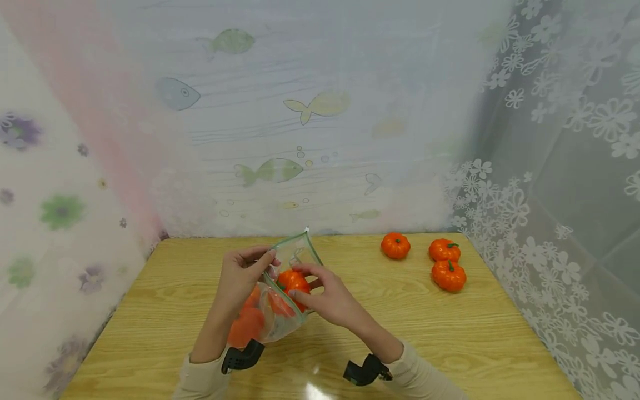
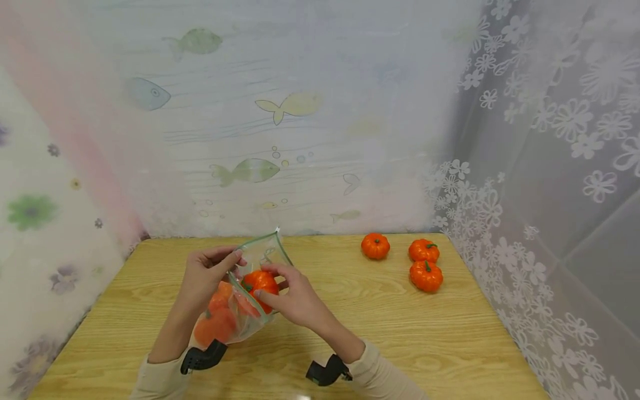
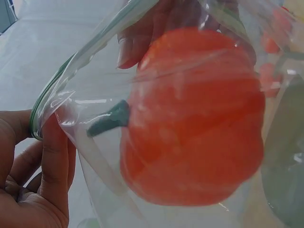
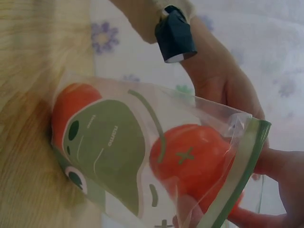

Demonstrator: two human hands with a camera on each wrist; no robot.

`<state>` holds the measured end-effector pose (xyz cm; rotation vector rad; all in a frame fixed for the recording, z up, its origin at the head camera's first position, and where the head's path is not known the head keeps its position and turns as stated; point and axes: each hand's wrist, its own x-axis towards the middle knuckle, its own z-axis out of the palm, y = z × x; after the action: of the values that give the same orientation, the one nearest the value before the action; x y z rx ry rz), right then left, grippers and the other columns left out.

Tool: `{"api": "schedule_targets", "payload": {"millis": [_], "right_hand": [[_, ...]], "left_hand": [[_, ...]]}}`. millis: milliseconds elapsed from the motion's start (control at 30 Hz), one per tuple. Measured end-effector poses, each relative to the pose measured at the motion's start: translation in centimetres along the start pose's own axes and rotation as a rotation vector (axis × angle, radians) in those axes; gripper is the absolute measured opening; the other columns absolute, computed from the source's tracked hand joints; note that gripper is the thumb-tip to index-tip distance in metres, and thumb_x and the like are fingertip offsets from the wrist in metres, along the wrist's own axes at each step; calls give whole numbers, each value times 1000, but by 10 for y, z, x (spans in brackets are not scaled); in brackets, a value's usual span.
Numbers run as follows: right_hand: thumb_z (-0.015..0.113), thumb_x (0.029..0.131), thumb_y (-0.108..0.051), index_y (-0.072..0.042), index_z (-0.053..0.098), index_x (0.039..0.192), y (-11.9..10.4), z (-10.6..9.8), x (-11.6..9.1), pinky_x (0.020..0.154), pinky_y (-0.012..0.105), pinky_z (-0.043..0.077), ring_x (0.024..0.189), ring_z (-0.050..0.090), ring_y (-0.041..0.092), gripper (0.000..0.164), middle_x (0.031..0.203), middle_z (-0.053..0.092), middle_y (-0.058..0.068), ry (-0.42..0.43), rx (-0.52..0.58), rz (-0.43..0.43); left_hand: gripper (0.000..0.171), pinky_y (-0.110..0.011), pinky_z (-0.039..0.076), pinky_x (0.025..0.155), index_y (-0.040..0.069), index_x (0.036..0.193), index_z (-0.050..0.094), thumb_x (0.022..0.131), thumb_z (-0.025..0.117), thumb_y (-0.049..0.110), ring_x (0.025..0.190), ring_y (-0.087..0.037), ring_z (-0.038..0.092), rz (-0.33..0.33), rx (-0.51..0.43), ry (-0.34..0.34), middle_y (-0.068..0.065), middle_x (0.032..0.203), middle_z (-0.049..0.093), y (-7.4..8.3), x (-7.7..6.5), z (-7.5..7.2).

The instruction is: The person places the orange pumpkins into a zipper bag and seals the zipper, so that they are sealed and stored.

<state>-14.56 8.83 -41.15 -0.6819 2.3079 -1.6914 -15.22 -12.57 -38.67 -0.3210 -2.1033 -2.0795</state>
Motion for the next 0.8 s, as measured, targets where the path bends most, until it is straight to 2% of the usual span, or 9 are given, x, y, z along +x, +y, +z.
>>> {"api": "schedule_targets", "payload": {"millis": [200,300,533,667,800], "right_hand": [[67,99,-24,-16,59,141,1,0,-1,72,34,63,106,63,25,43,131,58,12,-41,16,5],[67,100,-24,-14,60,140,2,0,-2,72,34,63,105,63,24,42,130,59,12,-37,28,-1],[65,102,-21,-12,59,140,3,1,8,76,37,63,108,64,28,40,135,56,16,6,108,-19],[62,103,-16,0,56,137,5,1,13,79,39,63,109,62,26,38,133,55,17,56,207,-118],[56,104,-10,11,56,126,10,1,18,75,33,63,101,63,15,30,120,60,12,216,345,-275]], "left_hand": [[28,-27,59,60,-10,114,71,100,67,15,63,-13,67,5,13,9,1,79,74,-2,0,-1],[28,-26,58,60,-9,113,71,100,67,15,63,-13,67,4,18,11,1,79,74,-2,0,-1],[28,-26,58,59,-10,113,71,100,67,14,62,-13,67,12,7,-9,-3,79,74,-6,11,-8],[27,-25,57,58,-10,113,72,100,67,14,62,-12,67,19,9,-19,2,78,74,-9,17,-12],[26,-24,56,56,-9,113,72,100,67,14,62,-12,68,20,1,-26,3,78,74,-11,23,-16]]}}
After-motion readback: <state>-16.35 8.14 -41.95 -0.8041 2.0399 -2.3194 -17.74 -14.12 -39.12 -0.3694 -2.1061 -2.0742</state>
